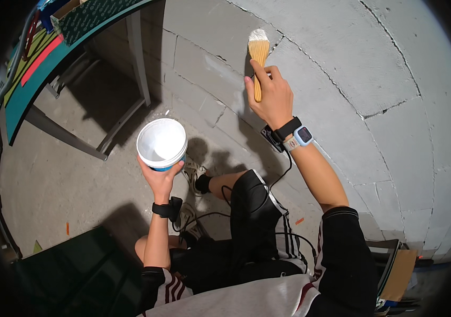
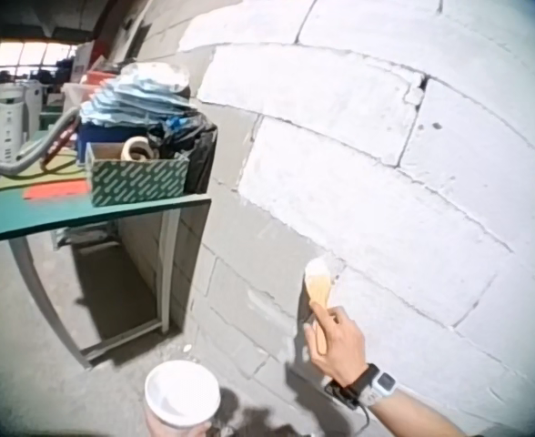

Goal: Painting a white coat onto a concrete block wall using a brush.

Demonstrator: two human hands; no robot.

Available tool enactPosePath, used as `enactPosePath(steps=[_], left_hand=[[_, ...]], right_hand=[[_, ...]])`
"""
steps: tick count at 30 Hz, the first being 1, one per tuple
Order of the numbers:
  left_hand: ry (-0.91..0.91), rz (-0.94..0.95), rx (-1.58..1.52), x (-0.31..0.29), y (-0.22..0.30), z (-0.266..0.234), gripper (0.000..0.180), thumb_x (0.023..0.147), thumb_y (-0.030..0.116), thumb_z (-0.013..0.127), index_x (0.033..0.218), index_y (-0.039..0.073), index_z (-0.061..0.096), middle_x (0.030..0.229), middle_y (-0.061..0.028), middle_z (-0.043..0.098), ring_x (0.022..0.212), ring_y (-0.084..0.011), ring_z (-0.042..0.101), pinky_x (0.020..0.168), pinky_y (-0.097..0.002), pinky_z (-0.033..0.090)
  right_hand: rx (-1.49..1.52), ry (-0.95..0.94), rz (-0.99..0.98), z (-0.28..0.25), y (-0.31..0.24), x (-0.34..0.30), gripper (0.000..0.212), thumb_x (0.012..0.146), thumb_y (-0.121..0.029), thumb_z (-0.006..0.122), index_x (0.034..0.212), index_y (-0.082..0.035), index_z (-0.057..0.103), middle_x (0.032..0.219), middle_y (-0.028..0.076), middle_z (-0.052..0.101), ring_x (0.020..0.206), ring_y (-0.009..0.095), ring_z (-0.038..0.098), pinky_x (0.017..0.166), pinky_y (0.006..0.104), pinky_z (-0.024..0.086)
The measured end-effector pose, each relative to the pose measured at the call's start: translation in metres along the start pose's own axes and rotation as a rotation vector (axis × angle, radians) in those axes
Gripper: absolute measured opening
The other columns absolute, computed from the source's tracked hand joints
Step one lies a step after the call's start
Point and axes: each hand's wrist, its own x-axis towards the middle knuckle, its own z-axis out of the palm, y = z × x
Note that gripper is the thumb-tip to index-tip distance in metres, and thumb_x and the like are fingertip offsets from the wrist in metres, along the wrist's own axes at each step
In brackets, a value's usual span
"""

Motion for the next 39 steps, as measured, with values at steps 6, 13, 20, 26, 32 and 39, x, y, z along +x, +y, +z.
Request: enactPosePath(steps=[6,13,20,26,32,39], left_hand=[[0.005,-0.002,0.015,0.002,0.004,0.001,0.121,0.059,0.027,0.102,0.152,0.001,0.029,0.145,-0.0179,0.047,0.133,-0.0314,0.05,0.111,-0.0445,0.043],[0.006,0.005,0.012,-0.002,0.003,-0.002,0.12,0.06,0.026,0.102,0.152,0.001,0.029,0.145,-0.0174,0.046,0.133,-0.031,0.05,0.111,-0.044,0.042],[0.023,0.019,-0.034,0.002,0.005,-0.001,0.12,0.061,0.025,0.101,0.153,0.001,0.029,0.146,-0.0175,0.045,0.134,-0.0316,0.049,0.112,-0.0442,0.042],[0.019,0.027,-0.002,-0.001,0.009,-0.005,0.12,0.06,0.025,0.101,0.153,0.002,0.029,0.145,-0.0171,0.046,0.134,-0.0314,0.049,0.112,-0.0434,0.041],[0.033,0.008,-0.019,0.005,0.012,-0.007,0.117,0.06,0.025,0.101,0.151,0.002,0.031,0.144,-0.0166,0.047,0.133,-0.0311,0.049,0.112,-0.0436,0.041],[0.021,0.031,-0.015,-0.004,0.011,-0.007,0.116,0.061,0.024,0.101,0.151,0.002,0.031,0.143,-0.0166,0.047,0.132,-0.0308,0.05,0.11,-0.0432,0.042]], right_hand=[[0.1,0.05,0.049,0.024,0.001,-0.009,0.032,0.099,-0.022,0.066,0.126,-0.006,0.07,0.09,0.016,0.065,0.074,0.033,0.065,0.069,0.0414,0.053],[0.167,0.064,-0.053,0.004,-0.017,-0.006,0.036,0.098,-0.017,0.063,0.13,-0.001,0.064,0.094,0.019,0.064,0.077,0.037,0.066,0.068,0.0445,0.054],[-0.109,-0.015,-0.027,0.016,0.004,-0.018,0.033,0.096,-0.016,0.064,0.127,-0.003,0.064,0.089,0.018,0.062,0.069,0.036,0.064,0.062,0.0455,0.052],[0.066,0.079,-0.065,-0.016,-0.013,0.002,0.028,0.097,-0.015,0.064,0.122,-0.004,0.066,0.084,0.015,0.062,0.07,0.034,0.064,0.061,0.0437,0.052],[-0.121,0.019,-0.048,0.009,0.008,-0.022,0.027,0.097,-0.017,0.063,0.121,-0.006,0.065,0.08,0.015,0.057,0.066,0.035,0.062,0.059,0.0458,0.052],[0.025,-0.02,-0.001,-0.013,-0.004,-0.014,0.028,0.097,-0.015,0.063,0.123,-0.005,0.067,0.082,0.017,0.059,0.067,0.036,0.062,0.06,0.0442,0.051]])
